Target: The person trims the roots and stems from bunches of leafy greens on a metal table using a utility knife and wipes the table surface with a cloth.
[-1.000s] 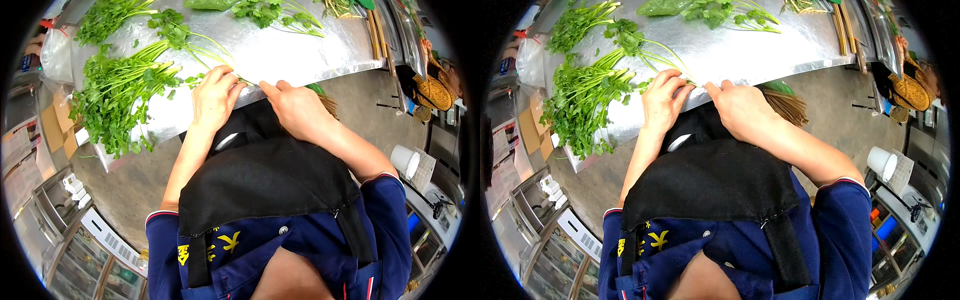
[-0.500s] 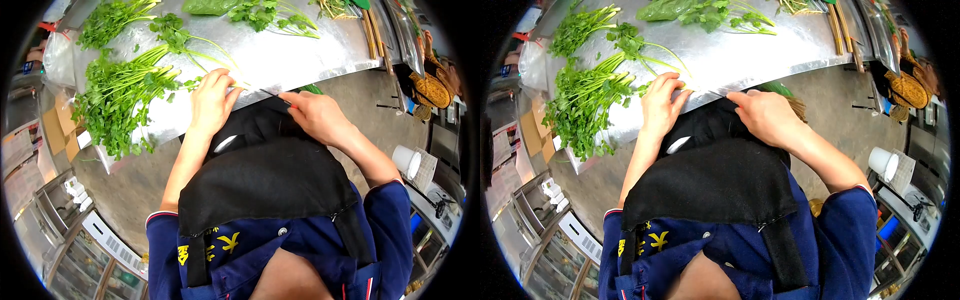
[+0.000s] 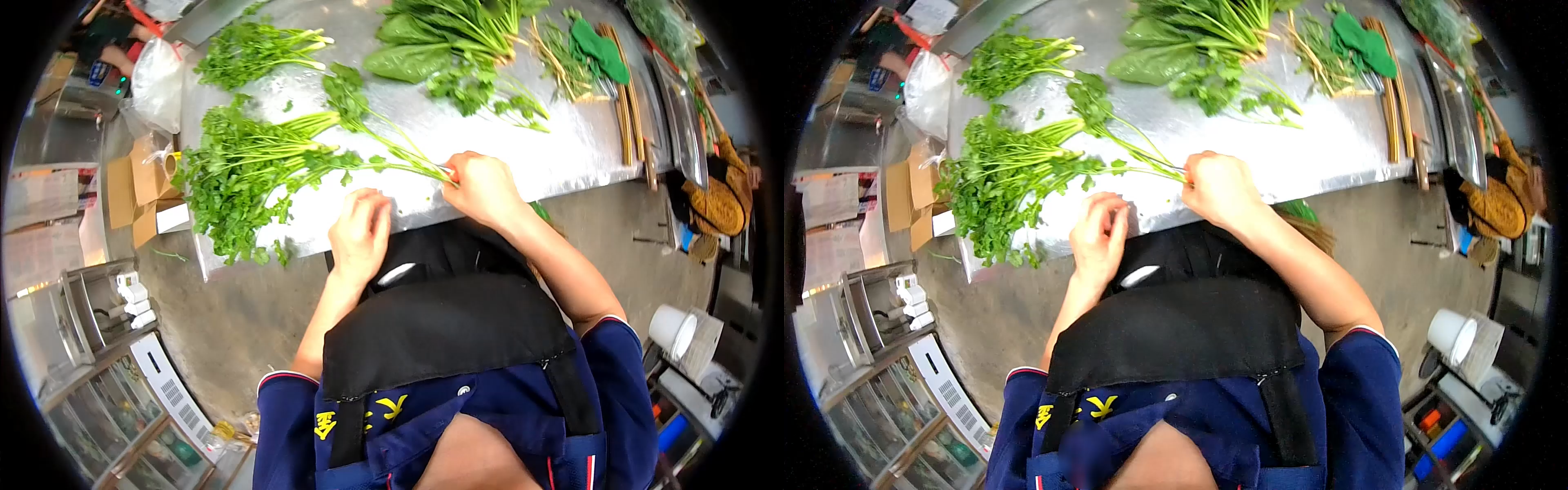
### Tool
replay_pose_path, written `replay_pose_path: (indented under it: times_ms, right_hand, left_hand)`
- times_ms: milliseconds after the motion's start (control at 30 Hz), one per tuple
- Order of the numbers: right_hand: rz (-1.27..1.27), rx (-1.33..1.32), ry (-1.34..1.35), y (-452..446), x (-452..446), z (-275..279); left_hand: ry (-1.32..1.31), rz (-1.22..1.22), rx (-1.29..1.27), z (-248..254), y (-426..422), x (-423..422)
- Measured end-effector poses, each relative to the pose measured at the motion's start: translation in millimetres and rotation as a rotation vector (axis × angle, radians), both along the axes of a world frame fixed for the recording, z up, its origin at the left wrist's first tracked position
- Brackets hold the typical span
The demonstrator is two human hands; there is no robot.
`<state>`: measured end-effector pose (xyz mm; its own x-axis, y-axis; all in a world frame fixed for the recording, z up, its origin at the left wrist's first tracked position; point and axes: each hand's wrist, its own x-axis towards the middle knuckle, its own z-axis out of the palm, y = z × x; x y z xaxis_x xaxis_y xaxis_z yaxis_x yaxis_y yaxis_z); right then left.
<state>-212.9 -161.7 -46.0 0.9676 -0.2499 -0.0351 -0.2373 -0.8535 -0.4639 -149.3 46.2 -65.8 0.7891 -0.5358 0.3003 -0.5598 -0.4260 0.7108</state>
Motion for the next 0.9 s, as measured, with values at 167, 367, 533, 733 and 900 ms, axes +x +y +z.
replay_pose_path:
  times_ms: [167, 367, 533, 733, 900]
  right_hand:
    - [-0.175, 0.795, 0.238, -46.6, 10.0, 72.5]
    - [-0.018, 0.712, -0.103, -49.6, 73.8, 174.3]
    - [0.008, 0.669, -0.386, 3.3, 192.7, 138.4]
    - [0.070, -0.028, -0.446, 0.3, 265.4, 39.9]
    - [0.346, 0.162, -0.059, 39.5, 189.3, 25.1]
  left_hand:
    - [-0.038, 0.022, -0.031, -1.1, 6.2, 5.8]
    - [-0.134, 0.076, -0.060, -12.1, 7.6, 21.8]
    - [-0.120, 0.122, -0.080, -13.4, 8.8, 21.2]
    - [-0.146, 0.129, -0.067, -12.5, 10.6, 20.6]
    - [-0.155, 0.126, -0.052, -15.4, 9.8, 21.7]
